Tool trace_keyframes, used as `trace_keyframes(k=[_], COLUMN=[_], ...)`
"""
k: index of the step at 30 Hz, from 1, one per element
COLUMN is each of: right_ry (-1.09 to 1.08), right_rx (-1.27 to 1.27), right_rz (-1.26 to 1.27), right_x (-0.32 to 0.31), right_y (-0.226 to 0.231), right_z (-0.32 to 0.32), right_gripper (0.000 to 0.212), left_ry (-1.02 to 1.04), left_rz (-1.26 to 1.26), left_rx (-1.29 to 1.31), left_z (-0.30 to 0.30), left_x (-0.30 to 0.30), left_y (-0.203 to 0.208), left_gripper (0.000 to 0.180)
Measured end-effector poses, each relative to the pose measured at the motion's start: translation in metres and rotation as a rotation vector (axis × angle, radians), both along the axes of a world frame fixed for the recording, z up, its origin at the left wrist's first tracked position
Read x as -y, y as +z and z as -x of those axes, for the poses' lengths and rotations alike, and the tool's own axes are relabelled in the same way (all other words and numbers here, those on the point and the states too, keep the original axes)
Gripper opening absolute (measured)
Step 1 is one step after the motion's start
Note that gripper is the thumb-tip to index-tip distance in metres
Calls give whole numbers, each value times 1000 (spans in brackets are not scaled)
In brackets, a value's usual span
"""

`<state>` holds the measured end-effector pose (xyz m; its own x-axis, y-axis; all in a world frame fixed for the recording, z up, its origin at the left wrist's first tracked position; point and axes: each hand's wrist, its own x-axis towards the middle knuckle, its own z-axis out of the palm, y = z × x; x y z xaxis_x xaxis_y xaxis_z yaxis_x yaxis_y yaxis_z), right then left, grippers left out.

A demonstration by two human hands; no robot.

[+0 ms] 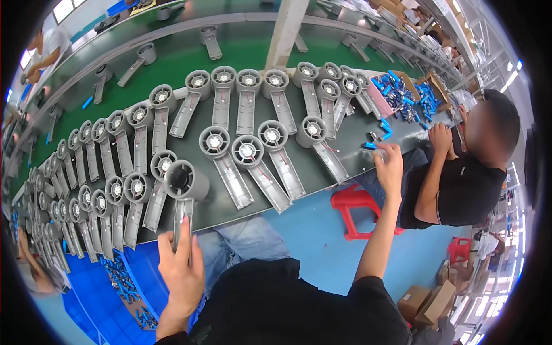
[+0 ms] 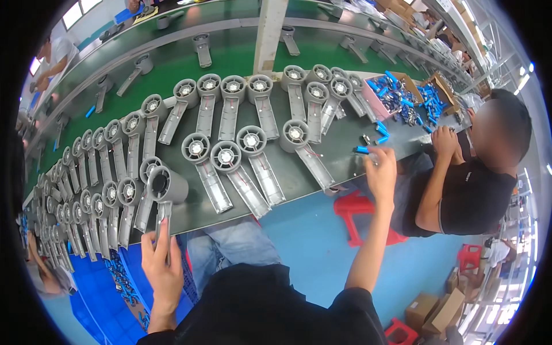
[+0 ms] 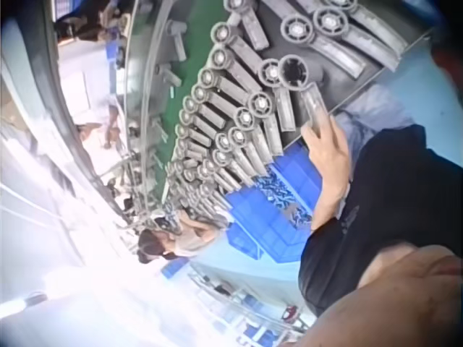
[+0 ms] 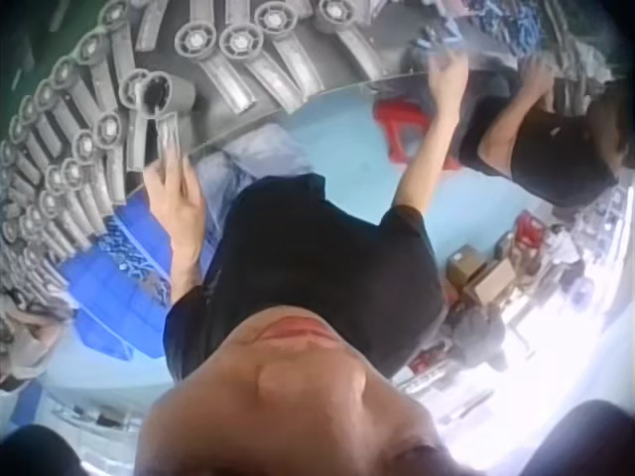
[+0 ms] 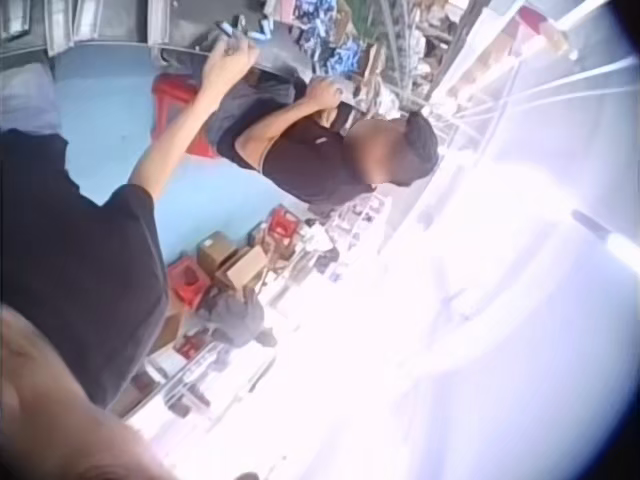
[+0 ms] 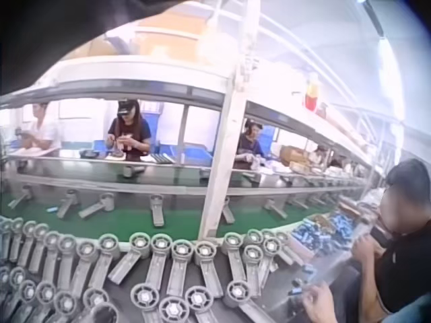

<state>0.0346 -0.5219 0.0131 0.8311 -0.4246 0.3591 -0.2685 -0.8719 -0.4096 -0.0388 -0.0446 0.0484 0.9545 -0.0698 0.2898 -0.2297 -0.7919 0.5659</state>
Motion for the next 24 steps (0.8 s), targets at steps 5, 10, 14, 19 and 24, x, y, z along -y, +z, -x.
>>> trace_keyframes(k=[5,10,14,19,24], right_ry=[38,-83,-162,-111,13], right_rx=[-34,56,-33,-4,218], right_rz=[168,78,-380,-414,-753], right_x=[18,30,28,15,-31], right_y=[-18,-8,-19,-18,17], right_z=[-6,13,35,45,38], right_gripper=[33,37,58,43,27], left_ry=[95,88,61,47,73], left_rz=[6,16,-5,3,31], left_rx=[8,-59,-48,-116,-2], left_z=[-7,-11,-13,-14,-16], left_x=[25,38,31,24,14], left_y=[-38,-39,-36,-27,-14], left_gripper=[40,46,49,48,44])
